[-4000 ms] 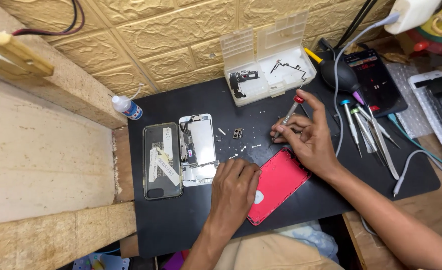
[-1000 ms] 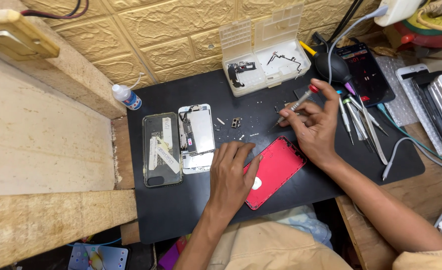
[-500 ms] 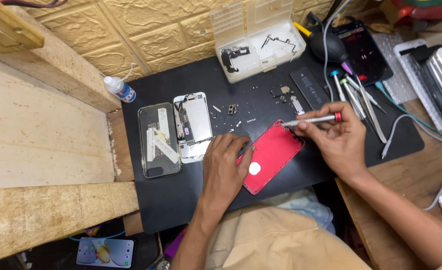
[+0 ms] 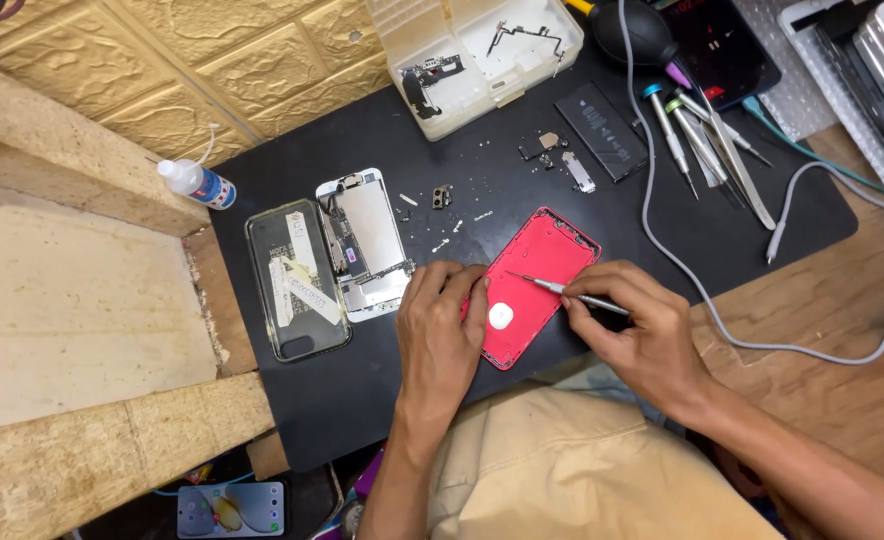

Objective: A person uses precision tools to clean and prepare a smartphone back panel for assembly at a repair station.

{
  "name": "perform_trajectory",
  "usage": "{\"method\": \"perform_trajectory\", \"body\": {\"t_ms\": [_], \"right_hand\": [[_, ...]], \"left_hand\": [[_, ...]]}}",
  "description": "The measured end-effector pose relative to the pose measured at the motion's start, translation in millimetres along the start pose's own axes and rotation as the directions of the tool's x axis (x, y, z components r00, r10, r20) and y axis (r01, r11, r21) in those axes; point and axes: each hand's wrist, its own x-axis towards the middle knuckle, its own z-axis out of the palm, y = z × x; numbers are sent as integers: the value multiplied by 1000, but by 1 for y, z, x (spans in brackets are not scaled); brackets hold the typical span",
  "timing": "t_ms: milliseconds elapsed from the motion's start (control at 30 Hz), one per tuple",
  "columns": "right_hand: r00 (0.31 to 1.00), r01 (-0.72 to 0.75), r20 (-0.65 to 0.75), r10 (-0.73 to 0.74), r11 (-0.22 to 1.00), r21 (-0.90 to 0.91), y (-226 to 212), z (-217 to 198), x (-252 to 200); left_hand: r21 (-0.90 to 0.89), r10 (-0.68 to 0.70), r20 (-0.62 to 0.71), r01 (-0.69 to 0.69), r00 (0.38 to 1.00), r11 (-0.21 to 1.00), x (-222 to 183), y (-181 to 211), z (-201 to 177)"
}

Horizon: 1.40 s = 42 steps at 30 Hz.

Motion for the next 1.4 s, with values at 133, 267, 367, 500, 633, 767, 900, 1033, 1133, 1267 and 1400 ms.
{"method": "perform_trajectory", "body": {"t_ms": [133, 267, 367, 500, 633, 767, 900, 1033, 1133, 1267, 1400], "right_hand": [[998, 55, 5, -55, 998, 8, 9, 4, -3], [999, 53, 4, -54, 998, 28, 14, 6, -5], [998, 61, 2, -61, 997, 37, 14, 8, -5], [997, 83, -1, -83, 996, 37, 17, 9, -5], [997, 82, -4, -81, 996, 47, 16, 11, -5], [997, 81, -16, -80, 995, 52, 14, 12, -3], [996, 90, -17, -89, 995, 44, 17, 13, -4], [996, 91, -18, -91, 995, 37, 16, 13, -3], [996, 93, -8, -93, 995, 33, 16, 13, -3], [995, 100, -9, -100, 994, 40, 16, 13, -3], [995, 98, -11, -97, 994, 39, 17, 13, -4]], "left_hand": [[-11, 7, -4, -7, 1000, 1000, 1, 1, -1], [-16, -12, -12, 11, 1000, 1000, 2, 1, 0], [-23, -17, -19, 17, 1000, 1000, 2, 0, 1], [-33, -26, -22, 25, 999, 999, 2, 2, 0], [-40, -32, -21, 31, 999, 999, 3, 3, 0], [-37, -30, -22, 29, 999, 999, 4, 3, 0], [-38, -22, -29, 21, 999, 999, 5, 3, 0], [-36, -19, -32, 18, 999, 999, 4, 3, 0], [-32, -21, -31, 20, 999, 999, 3, 3, 0], [-37, -22, -32, 21, 999, 999, 3, 3, 0], [-43, -25, -37, 23, 999, 999, 3, 3, 1]]}}
